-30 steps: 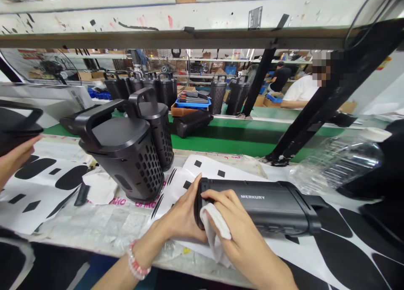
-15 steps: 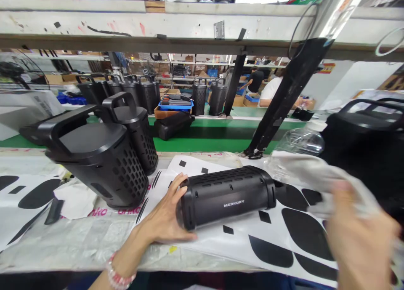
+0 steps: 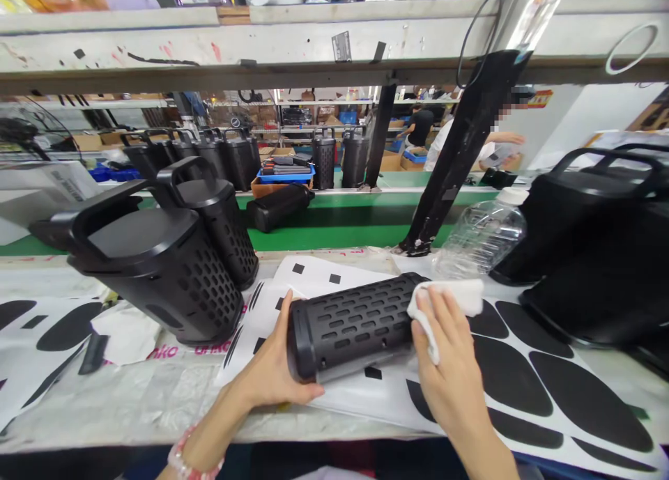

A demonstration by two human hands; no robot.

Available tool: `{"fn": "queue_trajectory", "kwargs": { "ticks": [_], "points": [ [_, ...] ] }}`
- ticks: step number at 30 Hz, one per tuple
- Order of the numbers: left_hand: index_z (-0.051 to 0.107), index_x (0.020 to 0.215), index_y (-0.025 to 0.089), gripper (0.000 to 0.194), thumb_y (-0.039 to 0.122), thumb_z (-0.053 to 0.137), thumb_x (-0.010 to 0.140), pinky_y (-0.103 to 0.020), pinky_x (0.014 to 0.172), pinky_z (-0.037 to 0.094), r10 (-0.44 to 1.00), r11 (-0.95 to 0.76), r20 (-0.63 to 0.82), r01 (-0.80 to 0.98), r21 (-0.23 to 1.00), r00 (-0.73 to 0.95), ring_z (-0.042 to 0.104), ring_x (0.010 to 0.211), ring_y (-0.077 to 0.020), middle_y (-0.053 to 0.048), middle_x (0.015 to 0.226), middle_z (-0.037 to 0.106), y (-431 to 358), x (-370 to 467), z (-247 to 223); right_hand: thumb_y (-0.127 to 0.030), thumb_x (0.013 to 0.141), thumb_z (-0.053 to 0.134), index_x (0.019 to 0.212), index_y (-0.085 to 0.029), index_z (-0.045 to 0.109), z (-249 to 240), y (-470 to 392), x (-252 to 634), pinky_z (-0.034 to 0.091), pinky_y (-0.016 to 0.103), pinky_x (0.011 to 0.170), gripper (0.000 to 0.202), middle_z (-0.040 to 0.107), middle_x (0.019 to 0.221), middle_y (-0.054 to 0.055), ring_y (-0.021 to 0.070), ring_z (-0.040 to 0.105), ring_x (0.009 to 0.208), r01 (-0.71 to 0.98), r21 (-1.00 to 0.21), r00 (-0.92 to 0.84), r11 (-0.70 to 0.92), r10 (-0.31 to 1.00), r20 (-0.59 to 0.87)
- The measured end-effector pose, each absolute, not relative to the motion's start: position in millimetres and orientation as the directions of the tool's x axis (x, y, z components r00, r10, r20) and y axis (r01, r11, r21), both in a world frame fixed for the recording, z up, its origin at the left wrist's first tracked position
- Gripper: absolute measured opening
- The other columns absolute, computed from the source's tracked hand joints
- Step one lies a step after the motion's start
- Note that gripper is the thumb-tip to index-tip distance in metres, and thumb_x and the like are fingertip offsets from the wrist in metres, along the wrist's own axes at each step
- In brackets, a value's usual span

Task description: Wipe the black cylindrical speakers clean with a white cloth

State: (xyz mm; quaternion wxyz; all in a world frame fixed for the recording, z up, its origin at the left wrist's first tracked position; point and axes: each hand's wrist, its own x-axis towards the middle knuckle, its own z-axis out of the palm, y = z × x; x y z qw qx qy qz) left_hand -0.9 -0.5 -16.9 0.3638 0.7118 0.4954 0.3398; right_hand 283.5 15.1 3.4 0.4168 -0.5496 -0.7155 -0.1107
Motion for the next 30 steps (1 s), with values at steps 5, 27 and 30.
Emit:
{"fn": "queue_trajectory", "kwargs": {
  "ticks": [5,27,30],
  "points": [
    [-0.016,0.154,0.023,0.14,0.024,0.084,0.056,-0.062,0.119,0.021,0.939,-0.308,0.186,0.467,0.829,0.288,0.033,0.145,-0.0399,-0.022,0.158,0.026,-3.1,-1.3,-22.3,-0.015,0.092,0.04,0.142,-0.008,0.048,16.5,-7.5,204.2,0.034,0.044,0.116,0.051,0.053,0.145,0.013,0.0238,0.043,0.14,0.75,-0.159,-0.34,0.642,0.58,0.74],
    [0.018,0.152,0.044,0.121,0.052,0.09,0.056,-0.077,0.104,0.033,0.816,-0.578,0.335,0.633,0.515,0.472,0.009,0.148,-0.0537,-0.014,0.166,-0.004,-36.3,3.5,6.6,-0.076,0.079,0.044,0.114,-0.017,0.074,24.2,15.6,338.0,0.051,0.041,0.09,0.074,0.075,0.105,0.011,0.0353,0.066,0.108,0.51,-0.844,0.396,-0.167,0.916,0.058],
    [-0.017,0.153,0.039,0.14,0.032,0.089,0.061,-0.072,0.113,0.022,0.975,-0.222,0.181,0.549,0.806,0.129,0.017,0.15,-0.0449,-0.017,0.166,0.0,-49.6,26.3,-4.1,-0.077,0.074,0.054,0.086,-0.017,0.077,13.2,12.4,349.6,0.053,0.041,0.077,0.066,0.076,0.086,0.013,0.0349,0.07,0.088,0.463,-0.86,0.462,-0.215,0.886,0.027]
  ]
}}
